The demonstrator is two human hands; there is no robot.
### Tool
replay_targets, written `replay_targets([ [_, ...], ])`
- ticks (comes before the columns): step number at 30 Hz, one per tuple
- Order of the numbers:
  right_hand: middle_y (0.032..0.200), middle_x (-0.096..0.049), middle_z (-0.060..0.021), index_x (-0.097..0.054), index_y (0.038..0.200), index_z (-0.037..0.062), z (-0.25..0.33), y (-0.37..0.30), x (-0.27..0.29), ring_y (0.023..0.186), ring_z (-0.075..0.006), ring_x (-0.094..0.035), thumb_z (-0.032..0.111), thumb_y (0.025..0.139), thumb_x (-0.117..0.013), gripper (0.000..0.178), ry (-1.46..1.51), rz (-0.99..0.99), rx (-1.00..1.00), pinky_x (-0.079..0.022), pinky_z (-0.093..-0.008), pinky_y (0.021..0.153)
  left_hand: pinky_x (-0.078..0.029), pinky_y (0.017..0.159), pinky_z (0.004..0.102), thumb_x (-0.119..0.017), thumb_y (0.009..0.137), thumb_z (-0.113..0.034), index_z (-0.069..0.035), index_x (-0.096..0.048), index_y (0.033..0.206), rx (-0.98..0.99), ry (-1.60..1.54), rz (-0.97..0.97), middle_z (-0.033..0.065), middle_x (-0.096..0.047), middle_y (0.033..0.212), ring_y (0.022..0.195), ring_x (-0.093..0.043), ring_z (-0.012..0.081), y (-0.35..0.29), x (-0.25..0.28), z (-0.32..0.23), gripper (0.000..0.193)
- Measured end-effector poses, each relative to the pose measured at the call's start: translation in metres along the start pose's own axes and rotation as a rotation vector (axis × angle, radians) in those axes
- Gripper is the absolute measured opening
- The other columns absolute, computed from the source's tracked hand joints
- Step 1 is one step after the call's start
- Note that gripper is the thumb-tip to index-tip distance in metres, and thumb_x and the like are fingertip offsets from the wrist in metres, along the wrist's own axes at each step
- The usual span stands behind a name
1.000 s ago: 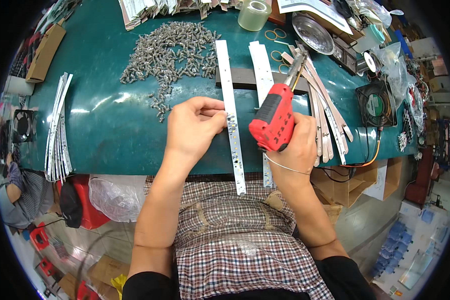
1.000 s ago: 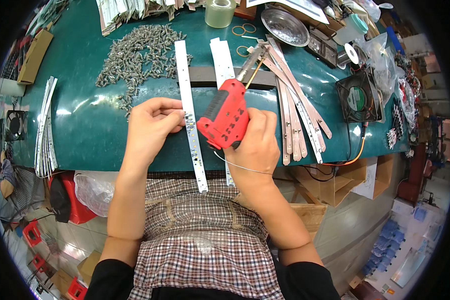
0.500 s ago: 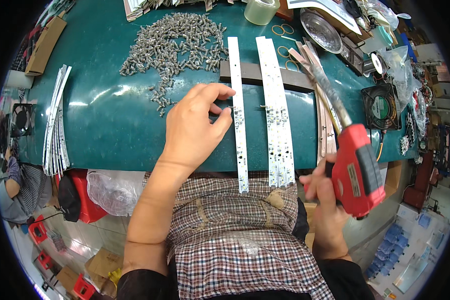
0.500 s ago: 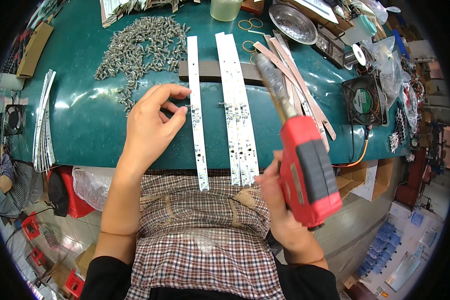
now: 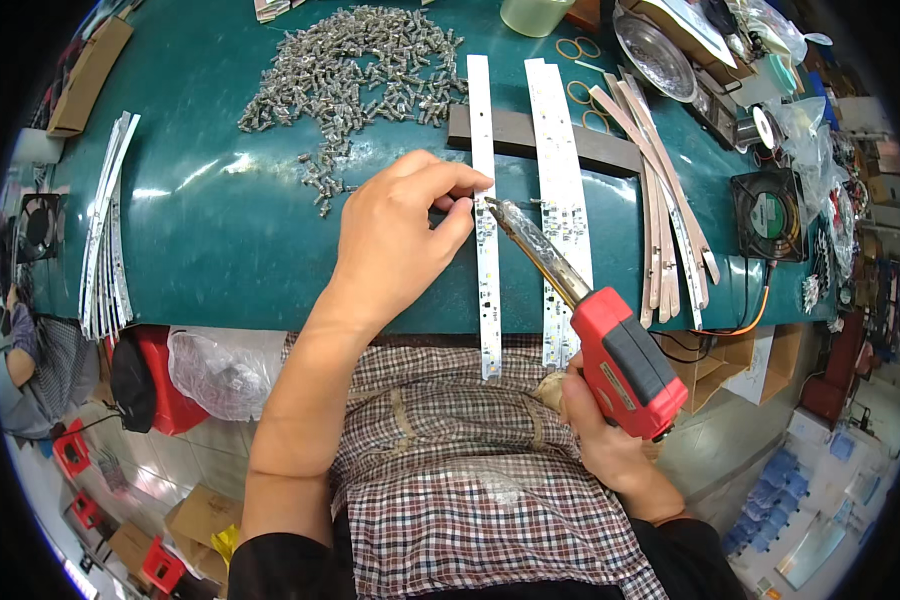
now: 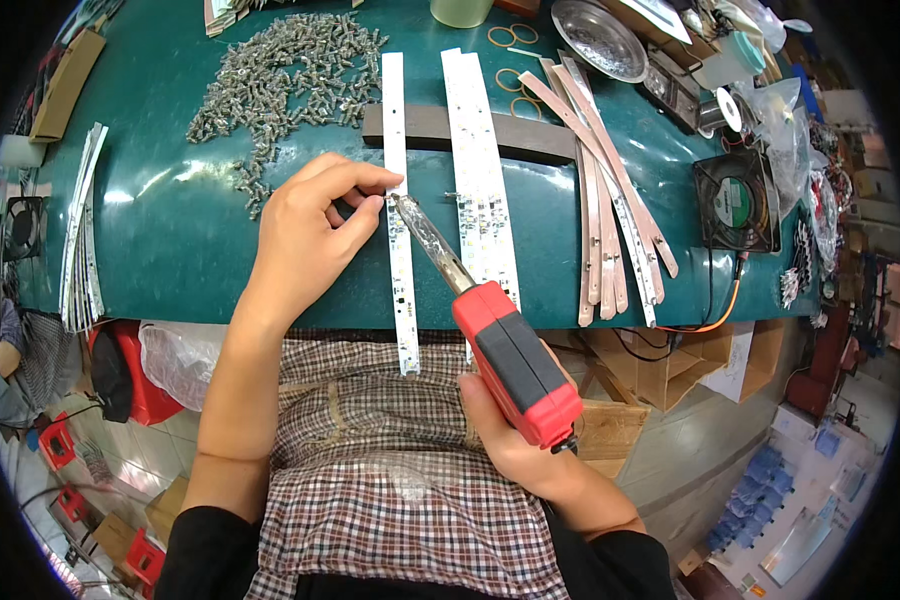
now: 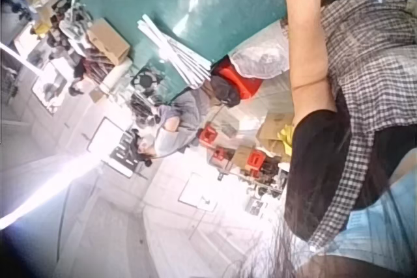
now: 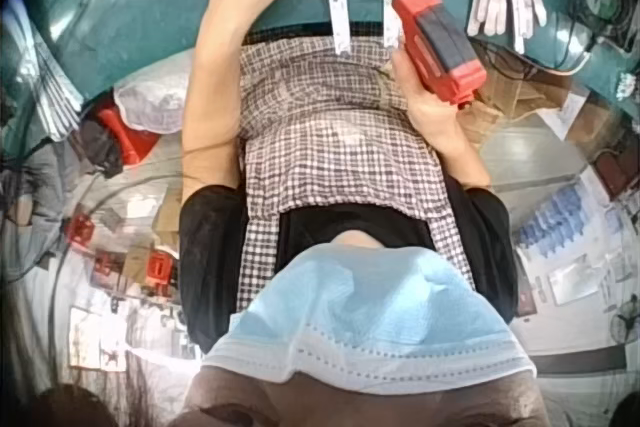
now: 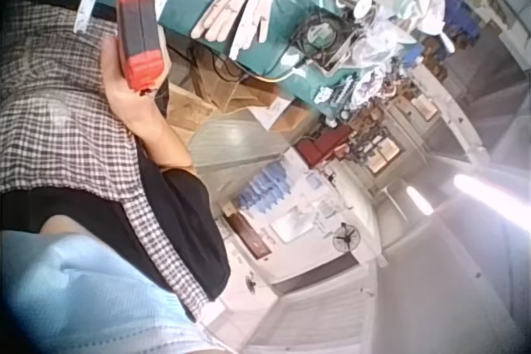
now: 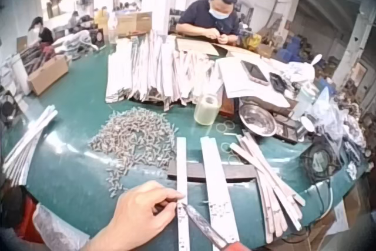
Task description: The person empties rubber bands from a metal bowl into a container, hands the bowl away, and places electronic components onto LED strips before soldering them using a soldering iron.
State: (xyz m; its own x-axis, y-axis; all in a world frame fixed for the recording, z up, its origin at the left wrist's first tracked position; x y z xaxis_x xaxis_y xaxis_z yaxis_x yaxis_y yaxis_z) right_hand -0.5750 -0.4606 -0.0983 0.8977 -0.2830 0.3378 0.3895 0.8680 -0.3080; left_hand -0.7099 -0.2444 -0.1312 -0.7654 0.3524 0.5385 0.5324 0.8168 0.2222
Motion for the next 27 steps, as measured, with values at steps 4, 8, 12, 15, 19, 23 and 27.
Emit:
replay_targets([
  [4,0.087,-0.059,-0.0078,-0.06,0.1,0.0006,-0.0013,0.0023,-0.0029,0.075,-0.02,-0.058,0.003,0.085,-0.068,0.017,0.025,-0.019,0.012,-0.046,-0.0335,0.066,-0.048,0.057,0.0222,-0.065,0.081,-0.002,-0.01,-0.074,0.101,-0.007,0.003,0.01,0.0023,-0.065,0.086,0.073,-0.063,0.011,-0.0001,0.0004,-0.0004,0.024],
  [8,0.081,-0.058,-0.0062,-0.06,0.098,0.001,0.0001,0.0034,-0.0039,0.07,-0.0167,-0.056,0.003,0.086,-0.068,0.014,0.027,0.032,0.024,-0.045,-0.0325,0.061,-0.048,0.058,0.0221,-0.065,0.081,-0.002,-0.011,-0.074,0.101,-0.01,0.006,0.004,0.0023,-0.065,0.086,0.072,-0.063,0.011,-0.0006,0.0011,-0.0005,0.024],
  [12,0.08,-0.058,-0.006,-0.06,0.099,0.0008,0.0017,0.0055,-0.0059,0.068,-0.0154,-0.054,0.002,0.086,-0.067,0.015,0.034,0.029,-0.008,-0.043,-0.0323,0.059,-0.048,0.058,0.0221,-0.065,0.08,-0.002,-0.011,-0.074,0.102,-0.001,0.015,0.008,0.0021,-0.065,0.085,0.072,-0.063,0.0108,-0.0008,0.0008,0.0002,0.025],
  [15,0.081,-0.058,-0.0064,-0.06,0.1,0.0002,-0.0015,0.0058,-0.0065,0.069,-0.016,-0.055,0.002,0.086,-0.068,0.016,0.014,0.03,0.01,-0.044,-0.032,0.06,-0.048,0.058,0.0222,-0.065,0.08,-0.001,-0.011,-0.074,0.102,0.003,0.033,0.015,0.002,-0.065,0.084,0.071,-0.063,0.011,-0.0006,-0.0007,0.0007,0.025],
  [19,0.082,-0.059,-0.0079,-0.061,0.1,-0.0006,-0.0023,0.0054,-0.0106,0.069,-0.0181,-0.057,0.003,0.084,-0.069,0.018,0.048,-0.066,0.004,-0.045,-0.0317,0.061,-0.048,0.059,0.0227,-0.065,0.08,-0.001,-0.012,-0.074,0.101,-0.004,0.039,0.007,0.0024,-0.065,0.083,0.071,-0.063,0.0117,-0.0013,-0.0007,0.001,0.025],
  [23,0.084,-0.06,-0.0103,-0.063,0.099,-0.0014,0.0004,0.0083,-0.0093,0.07,-0.0214,-0.06,0.003,0.082,-0.07,0.019,-0.018,-0.043,0.013,-0.048,-0.0318,0.064,-0.049,0.06,0.023,-0.065,0.08,-0.001,-0.011,-0.074,0.101,-0.006,0.031,0.004,0.0027,-0.065,0.083,0.071,-0.063,0.012,-0.0007,-0.0014,0.0014,0.025],
  [27,0.084,-0.06,-0.0109,-0.063,0.099,-0.0014,-0.0001,0.0083,-0.0105,0.071,-0.0219,-0.061,0.003,0.082,-0.07,0.019,-0.067,-0.016,0.043,-0.048,-0.032,0.063,-0.049,0.061,0.0231,-0.065,0.08,-0.001,-0.011,-0.074,0.1,-0.002,0.047,-0.002,0.0027,-0.065,0.083,0.071,-0.063,0.0122,-0.0009,-0.001,0.0009,0.024],
])
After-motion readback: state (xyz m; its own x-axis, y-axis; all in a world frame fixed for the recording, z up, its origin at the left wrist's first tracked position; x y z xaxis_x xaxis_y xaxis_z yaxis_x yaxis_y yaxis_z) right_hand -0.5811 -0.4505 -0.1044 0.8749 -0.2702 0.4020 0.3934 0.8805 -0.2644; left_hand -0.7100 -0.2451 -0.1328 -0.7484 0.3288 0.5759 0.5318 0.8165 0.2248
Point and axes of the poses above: each hand's wrist, its own y-axis towards the middle knuckle, its own x-axis out of the back of the hand, z = x × y, the point moved 3 cm from there along y, towards the middle knuckle
